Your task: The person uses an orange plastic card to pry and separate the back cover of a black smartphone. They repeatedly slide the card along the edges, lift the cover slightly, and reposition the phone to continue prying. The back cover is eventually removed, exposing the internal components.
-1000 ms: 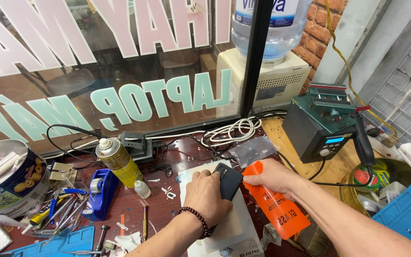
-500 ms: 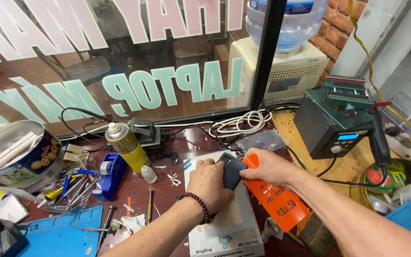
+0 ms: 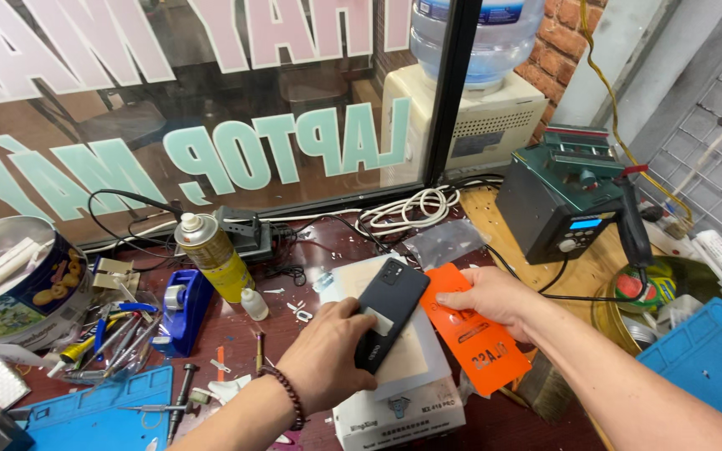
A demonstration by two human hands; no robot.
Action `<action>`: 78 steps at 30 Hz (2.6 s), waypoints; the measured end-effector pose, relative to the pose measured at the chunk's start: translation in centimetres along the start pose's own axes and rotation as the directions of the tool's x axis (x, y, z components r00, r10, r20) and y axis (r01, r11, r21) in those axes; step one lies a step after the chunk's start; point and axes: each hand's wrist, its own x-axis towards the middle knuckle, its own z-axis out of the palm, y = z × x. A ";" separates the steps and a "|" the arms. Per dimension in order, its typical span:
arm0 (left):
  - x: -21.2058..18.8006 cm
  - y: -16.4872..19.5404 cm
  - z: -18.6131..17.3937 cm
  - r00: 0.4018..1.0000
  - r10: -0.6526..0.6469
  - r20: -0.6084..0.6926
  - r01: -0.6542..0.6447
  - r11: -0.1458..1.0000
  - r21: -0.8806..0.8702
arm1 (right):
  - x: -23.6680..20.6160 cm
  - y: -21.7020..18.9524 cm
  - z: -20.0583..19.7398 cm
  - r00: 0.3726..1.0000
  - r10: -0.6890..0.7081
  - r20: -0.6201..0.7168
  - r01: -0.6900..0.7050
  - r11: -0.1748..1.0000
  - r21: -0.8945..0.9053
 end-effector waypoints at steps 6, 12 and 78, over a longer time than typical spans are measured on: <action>-0.3 -2.0 -0.2 0.993 0.113 0.042 -0.113 0.993 0.015 | -0.4 -0.4 0.9 0.998 0.027 -0.051 -0.026 1.000 0.011; -0.6 -2.4 -0.1 0.986 0.168 -0.005 -0.168 0.986 -0.019 | 0.2 1.3 2.2 0.998 -0.028 0.049 0.028 1.000 0.003; 5.9 0.7 1.1 0.869 -0.473 -0.146 0.372 0.818 -0.438 | 3.4 5.9 -7.6 0.809 -0.350 -0.472 -0.215 0.571 -0.792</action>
